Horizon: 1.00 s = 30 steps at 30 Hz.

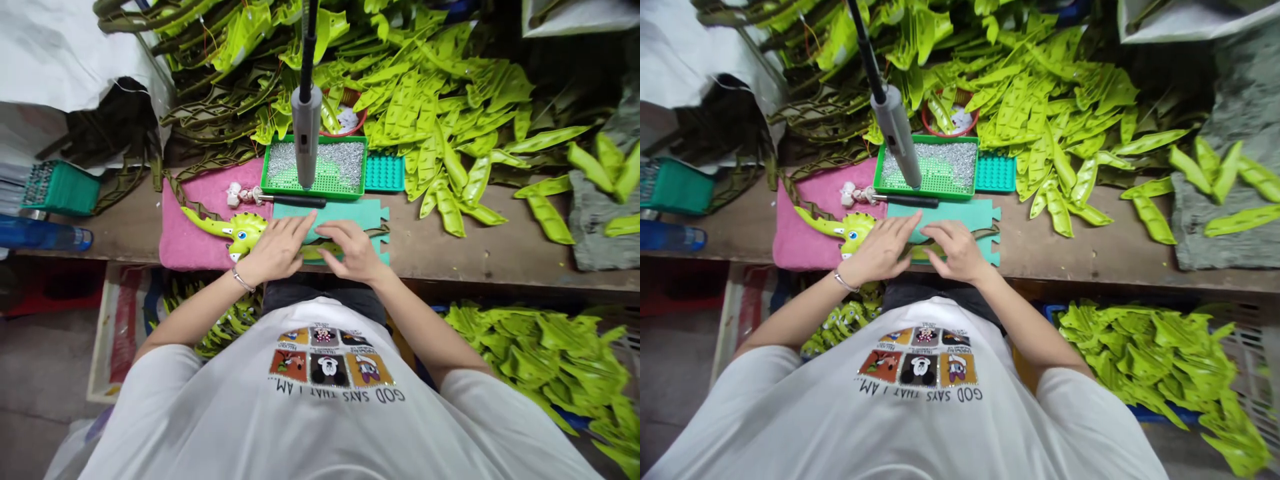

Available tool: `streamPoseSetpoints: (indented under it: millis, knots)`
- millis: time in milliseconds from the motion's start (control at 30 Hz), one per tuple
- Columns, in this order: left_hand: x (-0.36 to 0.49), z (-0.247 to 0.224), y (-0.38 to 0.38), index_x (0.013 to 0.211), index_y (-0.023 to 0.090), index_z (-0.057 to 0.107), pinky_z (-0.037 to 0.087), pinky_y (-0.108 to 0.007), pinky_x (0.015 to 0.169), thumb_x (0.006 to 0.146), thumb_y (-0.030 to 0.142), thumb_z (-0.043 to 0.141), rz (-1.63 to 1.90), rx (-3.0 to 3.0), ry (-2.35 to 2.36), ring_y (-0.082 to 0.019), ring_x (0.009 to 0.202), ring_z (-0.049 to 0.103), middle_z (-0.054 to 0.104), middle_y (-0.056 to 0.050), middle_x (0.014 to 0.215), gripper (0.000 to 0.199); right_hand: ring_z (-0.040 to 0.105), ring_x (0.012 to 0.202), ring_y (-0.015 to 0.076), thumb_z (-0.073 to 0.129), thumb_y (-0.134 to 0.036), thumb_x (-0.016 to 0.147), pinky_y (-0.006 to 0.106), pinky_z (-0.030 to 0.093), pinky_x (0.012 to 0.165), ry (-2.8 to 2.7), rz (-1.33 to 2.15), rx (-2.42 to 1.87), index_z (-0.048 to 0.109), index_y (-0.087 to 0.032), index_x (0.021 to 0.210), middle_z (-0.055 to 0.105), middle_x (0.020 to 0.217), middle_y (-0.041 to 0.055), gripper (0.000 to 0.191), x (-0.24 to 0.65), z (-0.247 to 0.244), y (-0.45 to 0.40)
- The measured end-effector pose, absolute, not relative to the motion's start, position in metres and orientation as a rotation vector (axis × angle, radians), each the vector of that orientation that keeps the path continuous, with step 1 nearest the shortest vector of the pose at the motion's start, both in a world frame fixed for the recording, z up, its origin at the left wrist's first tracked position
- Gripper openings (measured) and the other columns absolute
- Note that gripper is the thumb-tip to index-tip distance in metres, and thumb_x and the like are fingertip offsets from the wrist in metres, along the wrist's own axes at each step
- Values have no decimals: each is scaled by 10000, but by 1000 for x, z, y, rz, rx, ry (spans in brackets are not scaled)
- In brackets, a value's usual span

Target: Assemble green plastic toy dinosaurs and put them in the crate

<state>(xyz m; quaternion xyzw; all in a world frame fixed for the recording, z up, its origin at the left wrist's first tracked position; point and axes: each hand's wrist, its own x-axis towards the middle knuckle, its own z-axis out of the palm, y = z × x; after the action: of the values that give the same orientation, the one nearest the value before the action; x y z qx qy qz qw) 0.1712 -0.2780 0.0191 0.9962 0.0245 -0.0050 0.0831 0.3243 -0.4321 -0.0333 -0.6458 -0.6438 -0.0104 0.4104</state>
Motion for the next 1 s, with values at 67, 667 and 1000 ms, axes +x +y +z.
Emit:
streamPoseSetpoints:
  millis: [67,667,1000]
  knots:
    - [159,14,-280,1552,44,255,394,-513,1071,901,311,589,-44,2970,82,-365,1271,516,535,-237,1415,779,637,1007,267,599,-357,918,439,499,885,-1731,35,-1681,629,-182,1205,707,1124,123,337,325,-39,-439]
    - [114,1,-223,1558,144,313,91,-671,1212,813,144,531,32,2873,459,-372,1487,303,429,-186,1550,776,713,967,284,586,-383,932,441,566,806,-1971,155,-1815,688,-208,1133,752,1069,114,286,440,-13,-475]
    - [140,-28,-254,1436,185,499,385,-545,1063,974,378,578,176,3035,301,-264,987,610,654,-104,1055,507,706,1085,236,464,-153,895,362,553,969,-1936,235,-2039,767,-153,1084,754,1150,96,357,457,-21,-357]
